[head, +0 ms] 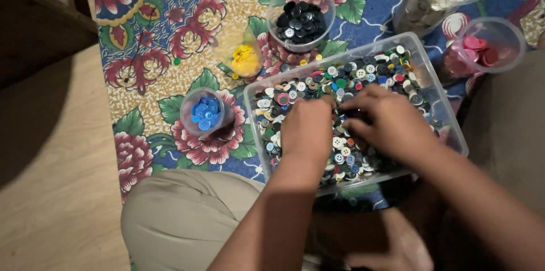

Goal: Sorting a large variety of buttons by color and type from a central bin into smaller containers.

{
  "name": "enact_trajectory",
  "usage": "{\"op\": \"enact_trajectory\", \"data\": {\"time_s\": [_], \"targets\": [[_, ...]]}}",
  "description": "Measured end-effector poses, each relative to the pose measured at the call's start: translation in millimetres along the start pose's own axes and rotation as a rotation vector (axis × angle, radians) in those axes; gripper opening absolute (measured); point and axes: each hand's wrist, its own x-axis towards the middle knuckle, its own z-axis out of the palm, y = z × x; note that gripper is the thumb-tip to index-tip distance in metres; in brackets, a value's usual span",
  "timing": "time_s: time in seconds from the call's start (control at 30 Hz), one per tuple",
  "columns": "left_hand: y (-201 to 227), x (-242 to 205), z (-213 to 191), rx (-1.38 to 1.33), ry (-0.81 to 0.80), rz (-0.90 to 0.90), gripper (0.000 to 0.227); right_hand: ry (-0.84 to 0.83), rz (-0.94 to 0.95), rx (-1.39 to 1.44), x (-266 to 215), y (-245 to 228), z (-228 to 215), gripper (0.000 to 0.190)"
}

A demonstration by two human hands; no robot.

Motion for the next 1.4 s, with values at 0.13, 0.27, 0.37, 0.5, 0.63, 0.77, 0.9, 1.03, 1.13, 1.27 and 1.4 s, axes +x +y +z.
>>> {"op": "enact_trajectory", "data": {"time_s": [0.13,0.27,0.37,0.5,0.63,0.77,0.9,1.03,1.13,1.27,1.4], "targets": [[0.9,-6.4,-0.7,0.007,0.018,-0.037,0.025,-0.074,0.087,-0.122,1.9,-12.4,-0.4,0.027],[0.6,-13.7,-2.9,-0.011,0.014,-0.070,0.022,-0.081,0.110,-0.180,2.2,-5.7,-0.5,0.020],[-1.1,-24.9,-0.5,-0.045,0.017,-0.079,0.017,-0.121,0.127,-0.202,-1.7,3.7,2.4,0.022],[-0.9,-53.4,-1.3,-0.265,0.291,-0.022,0.017,0.000,0.084,-0.015,-4.6,31.8,7.7,0.022],[-10.7,-78.9,-8.4,-0.507,0.378,-0.010,0.017,-0.117,0.414,0.310,-5.2,34.8,-21.5,0.015],[-20.7,-95.3,-11.5,-0.767,0.278,-0.138,0.020,-0.013,0.399,0.466,-11.3,41.6,-27.3,0.017],[-21.9,-104.0,-5.4,-0.907,0.273,-0.189,0.013,0.121,0.240,0.107,-16.7,26.6,-25.5,0.020],[-24.7,-113.2,-1.1,-1.014,0.251,-0.156,0.013,-0.106,0.160,0.249,-18.6,-9.6,-9.5,0.031],[-27.5,-115.4,-1.6,-0.972,0.234,-0.179,0.013,-0.315,-0.187,0.209,-23.3,-20.7,11.6,0.059],[-32.3,-114.5,-0.5,-1.062,0.283,-0.190,0.010,-0.082,-0.188,-0.036,-15.0,-5.6,19.8,0.029],[-35.1,-114.3,1.4,-1.067,0.265,-0.171,0.010,0.106,-0.064,-0.102,-11.2,13.3,1.1,0.032]]}}
